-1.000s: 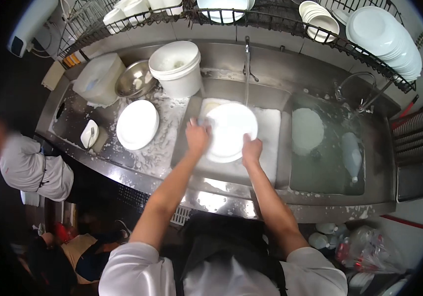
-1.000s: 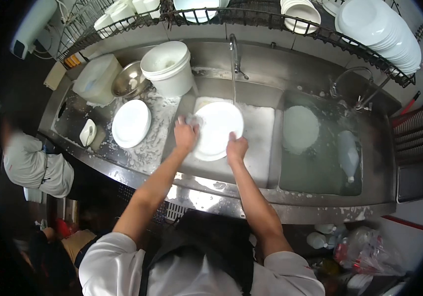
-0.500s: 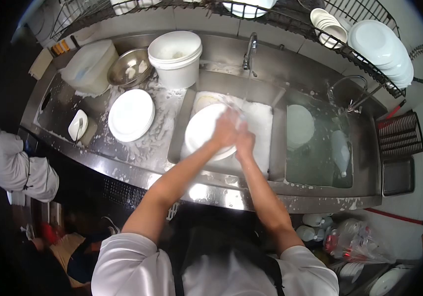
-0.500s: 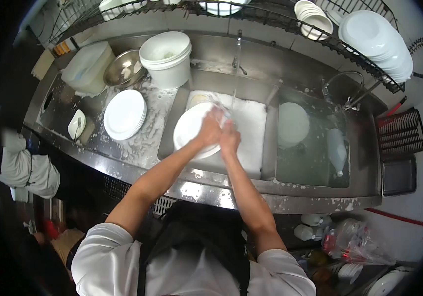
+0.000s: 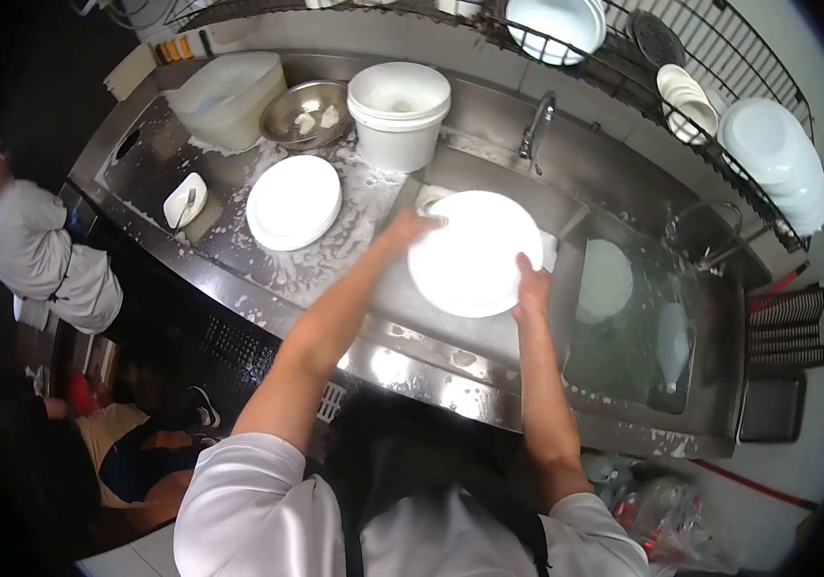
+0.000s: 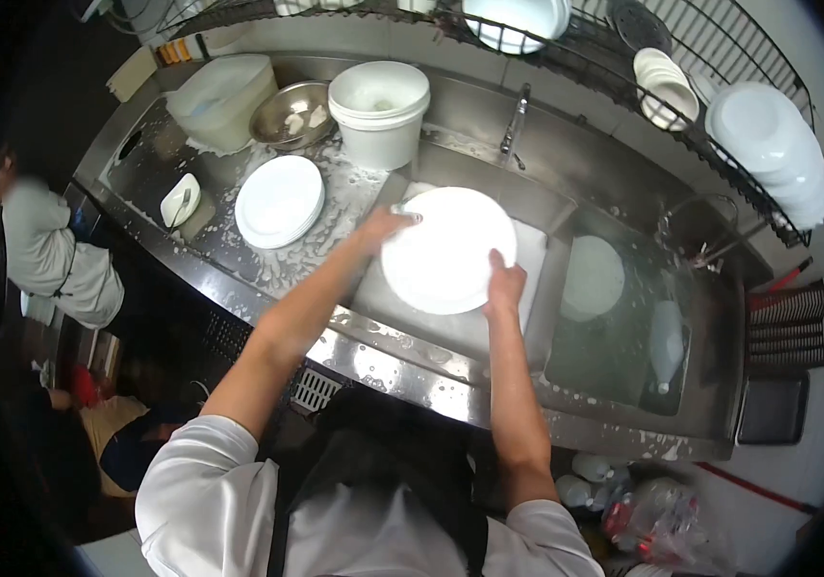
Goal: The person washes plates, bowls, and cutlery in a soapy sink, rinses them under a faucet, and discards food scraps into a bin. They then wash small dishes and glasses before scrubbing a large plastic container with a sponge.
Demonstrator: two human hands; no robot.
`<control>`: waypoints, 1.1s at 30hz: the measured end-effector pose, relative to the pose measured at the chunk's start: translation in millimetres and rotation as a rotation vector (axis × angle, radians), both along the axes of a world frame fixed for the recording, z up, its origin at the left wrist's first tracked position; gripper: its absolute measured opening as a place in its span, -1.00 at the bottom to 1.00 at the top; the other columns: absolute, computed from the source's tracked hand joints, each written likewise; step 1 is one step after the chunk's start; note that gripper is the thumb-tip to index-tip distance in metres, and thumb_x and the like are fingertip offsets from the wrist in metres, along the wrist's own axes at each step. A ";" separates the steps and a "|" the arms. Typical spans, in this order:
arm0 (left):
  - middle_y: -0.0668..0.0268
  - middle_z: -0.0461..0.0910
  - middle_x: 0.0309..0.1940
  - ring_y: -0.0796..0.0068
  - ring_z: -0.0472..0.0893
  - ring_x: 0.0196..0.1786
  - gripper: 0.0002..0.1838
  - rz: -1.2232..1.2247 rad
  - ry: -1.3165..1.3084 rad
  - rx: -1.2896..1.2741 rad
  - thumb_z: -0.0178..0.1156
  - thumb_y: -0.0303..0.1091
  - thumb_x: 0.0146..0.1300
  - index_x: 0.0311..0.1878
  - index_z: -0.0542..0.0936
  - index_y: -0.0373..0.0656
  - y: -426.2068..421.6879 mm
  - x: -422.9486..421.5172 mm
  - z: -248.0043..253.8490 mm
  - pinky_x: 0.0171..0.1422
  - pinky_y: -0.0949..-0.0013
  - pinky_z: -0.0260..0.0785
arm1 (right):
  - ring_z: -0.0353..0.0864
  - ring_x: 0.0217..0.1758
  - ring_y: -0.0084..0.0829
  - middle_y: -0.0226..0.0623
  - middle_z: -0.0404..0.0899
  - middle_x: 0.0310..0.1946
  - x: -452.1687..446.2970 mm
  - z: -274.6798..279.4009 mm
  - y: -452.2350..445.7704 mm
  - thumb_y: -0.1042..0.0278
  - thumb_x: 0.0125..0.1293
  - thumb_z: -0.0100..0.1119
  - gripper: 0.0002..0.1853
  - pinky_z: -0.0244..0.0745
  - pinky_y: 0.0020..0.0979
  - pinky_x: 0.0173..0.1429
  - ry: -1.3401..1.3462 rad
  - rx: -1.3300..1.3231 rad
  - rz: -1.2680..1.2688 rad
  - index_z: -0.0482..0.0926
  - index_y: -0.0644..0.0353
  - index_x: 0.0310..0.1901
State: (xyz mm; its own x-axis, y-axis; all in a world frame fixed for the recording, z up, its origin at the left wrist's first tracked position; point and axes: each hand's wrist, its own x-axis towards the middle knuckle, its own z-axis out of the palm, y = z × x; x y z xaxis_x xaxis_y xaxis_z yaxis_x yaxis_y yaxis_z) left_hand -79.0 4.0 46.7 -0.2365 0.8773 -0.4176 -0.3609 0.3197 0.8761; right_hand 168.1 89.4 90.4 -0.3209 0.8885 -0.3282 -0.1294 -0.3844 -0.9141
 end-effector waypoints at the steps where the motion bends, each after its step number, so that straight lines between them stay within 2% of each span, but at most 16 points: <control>1: 0.09 0.49 0.06 0.21 0.46 0.12 -0.52 0.208 -0.094 0.049 0.25 -0.28 0.16 0.11 0.49 -0.34 -2.0 13.3 -4.1 0.13 0.08 0.37 | 0.65 -0.20 -0.20 0.01 0.59 -0.17 -8.5 -4.1 8.6 0.45 0.29 0.10 -0.63 0.57 -0.23 -0.08 0.070 -0.007 -0.058 0.42 0.59 0.03; 2: 0.16 0.61 -0.09 0.29 0.59 -0.05 -0.55 0.417 -0.187 0.094 0.28 -0.33 0.14 0.06 0.51 -0.38 -6.0 42.9 -13.8 0.00 0.16 0.48 | 0.64 -0.16 -0.18 0.02 0.58 -0.13 -19.9 -18.2 12.6 0.45 0.30 0.09 -0.62 0.57 -0.21 -0.04 0.140 -0.026 -0.114 0.40 0.58 0.05; 4: 0.11 0.60 -0.09 0.27 0.60 -0.06 -0.63 0.692 -0.239 0.075 0.26 -0.37 0.12 -0.03 0.57 -0.38 11.3 81.0 -87.1 0.01 0.18 0.49 | 0.61 -0.06 -0.16 0.02 0.54 -0.04 -41.9 -43.4 0.1 0.44 0.31 0.08 -0.58 0.55 -0.16 0.05 0.274 -0.131 -0.186 0.35 0.55 0.11; 7: 0.05 0.57 -0.02 0.19 0.58 0.00 -0.57 0.326 0.226 -0.181 0.22 -0.40 0.12 0.02 0.50 -0.48 -25.9 40.5 -38.5 -0.02 0.10 0.50 | 0.47 0.18 -0.13 -0.05 0.41 0.15 -45.6 -60.0 -30.4 0.40 0.33 0.06 -0.51 0.42 -0.09 0.23 0.407 -0.396 -0.041 0.25 0.44 0.23; 8: -0.05 0.49 0.06 0.13 0.50 0.13 -0.50 0.278 0.081 -0.065 0.24 -0.38 0.09 0.05 0.44 -0.53 -51.6 28.2 16.2 0.00 0.05 0.46 | 0.47 0.18 -0.14 -0.06 0.42 0.15 -46.8 -60.2 -24.1 0.41 0.33 0.06 -0.51 0.42 -0.10 0.24 0.398 -0.401 0.025 0.25 0.42 0.24; 10: -0.07 0.51 0.01 0.15 0.51 0.10 -0.47 0.536 -0.192 -0.088 0.25 -0.40 0.06 0.07 0.41 -0.56 -57.4 12.7 36.4 0.01 0.12 0.46 | 0.46 0.18 -0.15 -0.10 0.42 0.15 -55.5 -59.4 -16.5 0.42 0.32 0.06 -0.51 0.41 -0.11 0.24 0.384 -0.418 0.160 0.25 0.38 0.25; 12: 0.00 0.58 -0.13 0.22 0.59 -0.05 -0.50 0.990 0.089 -0.019 0.25 -0.45 0.04 0.03 0.42 -0.56 -18.3 4.3 -96.6 0.01 0.26 0.46 | 0.45 0.19 -0.13 -0.11 0.42 0.15 -81.4 -69.6 -35.8 0.42 0.32 0.06 -0.52 0.39 -0.11 0.27 0.434 -0.412 0.057 0.26 0.37 0.24; 13: 0.03 0.61 -0.20 0.25 0.61 -0.15 -0.50 1.088 0.050 0.013 0.28 -0.46 0.02 0.01 0.45 -0.57 -15.6 28.7 -82.2 0.03 0.30 0.45 | 0.44 0.20 -0.13 -0.12 0.42 0.15 -101.1 -76.4 -42.7 0.43 0.32 0.06 -0.52 0.38 -0.11 0.28 0.464 -0.400 0.013 0.26 0.37 0.24; 16: -0.09 0.54 -0.09 0.18 0.60 -0.07 -0.43 0.440 0.068 0.023 0.27 -0.48 0.00 0.08 0.36 -0.61 -77.0 -5.7 -1.4 -0.09 0.20 0.52 | 0.43 0.20 -0.12 -0.11 0.42 0.16 -107.9 -90.0 -50.0 0.42 0.32 0.06 -0.52 0.35 -0.11 0.30 0.547 -0.441 0.101 0.27 0.35 0.24; 18: -0.11 0.49 0.01 0.17 0.60 -0.06 -0.39 0.567 0.108 -0.084 0.25 -0.53 0.00 0.14 0.32 -0.59 -90.5 -35.2 12.8 -0.04 0.25 0.51 | 0.42 0.20 -0.16 -0.12 0.41 0.16 -99.7 -77.8 -34.9 0.40 0.32 0.07 -0.53 0.34 -0.14 0.29 0.584 -0.450 0.334 0.29 0.32 0.23; 22: -0.16 0.52 -0.05 0.23 0.62 -0.13 -0.45 1.139 0.191 0.103 0.23 -0.53 0.03 0.11 0.36 -0.58 -47.3 4.4 -47.6 -0.09 0.32 0.53 | 0.33 0.30 -0.07 -0.07 0.31 0.26 -156.6 -78.4 -59.1 0.29 0.37 0.00 -0.46 0.30 -0.10 0.35 0.400 -0.261 0.043 0.18 0.34 0.31; 23: -0.14 0.56 -0.10 0.23 0.64 -0.22 -0.49 1.030 0.138 0.231 0.21 -0.48 0.07 0.09 0.40 -0.58 -52.4 6.0 -41.5 -0.15 0.32 0.55 | 0.36 0.28 -0.11 -0.05 0.31 0.26 -162.2 -83.8 -73.6 0.29 0.38 0.00 -0.46 0.32 -0.10 0.33 0.471 -0.267 0.050 0.18 0.36 0.31; 26: -0.09 0.57 -0.11 0.18 0.64 -0.25 -0.52 0.386 0.503 -0.263 0.21 -0.45 0.10 0.06 0.43 -0.56 -108.6 -82.9 0.0 -0.17 0.22 0.55 | 0.38 0.25 -0.16 -0.07 0.32 0.25 -134.5 -54.5 -89.7 0.37 0.36 0.03 -0.47 0.33 -0.12 0.31 0.511 -0.385 0.237 0.17 0.41 0.29; 27: -0.10 0.55 -0.07 0.17 0.64 -0.21 -0.52 0.431 0.213 0.008 0.22 -0.39 0.12 0.05 0.43 -0.54 -117.8 -95.0 5.3 -0.15 0.12 0.54 | 0.46 0.16 -0.18 -0.03 0.37 0.19 -136.2 -50.2 -77.6 0.42 0.36 0.02 -0.52 0.43 -0.14 0.21 0.475 -0.370 0.307 0.23 0.44 0.25; 31: 0.04 0.58 -0.20 0.22 0.64 -0.23 -0.58 0.917 -0.282 0.241 0.20 -0.33 0.16 0.03 0.46 -0.41 -91.2 -44.0 -49.5 -0.18 0.13 0.58 | 0.54 0.04 -0.14 0.00 0.46 0.08 -204.2 -34.1 -94.0 0.44 0.35 0.02 -0.56 0.52 -0.15 0.08 0.210 -0.147 -0.092 0.29 0.49 0.19; 33: 0.08 0.58 -0.22 0.22 0.63 -0.23 -0.64 0.784 -0.490 0.156 0.16 -0.34 0.19 0.00 0.47 -0.35 -114.7 -21.6 -19.2 -0.18 0.15 0.58 | 0.57 -0.01 -0.18 0.01 0.48 0.05 -219.0 -9.4 -114.2 0.49 0.32 0.02 -0.62 0.54 -0.21 -0.01 0.103 -0.030 -0.107 0.36 0.53 0.12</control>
State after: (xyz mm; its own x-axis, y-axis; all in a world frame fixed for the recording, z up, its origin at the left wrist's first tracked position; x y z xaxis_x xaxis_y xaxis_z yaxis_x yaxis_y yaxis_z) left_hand -100.5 -110.7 27.5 -0.6131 0.5966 -0.5179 -0.7636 -0.2794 0.5821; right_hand -50.9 -24.8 81.0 -0.2579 0.9099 -0.3250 -0.2641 -0.3899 -0.8822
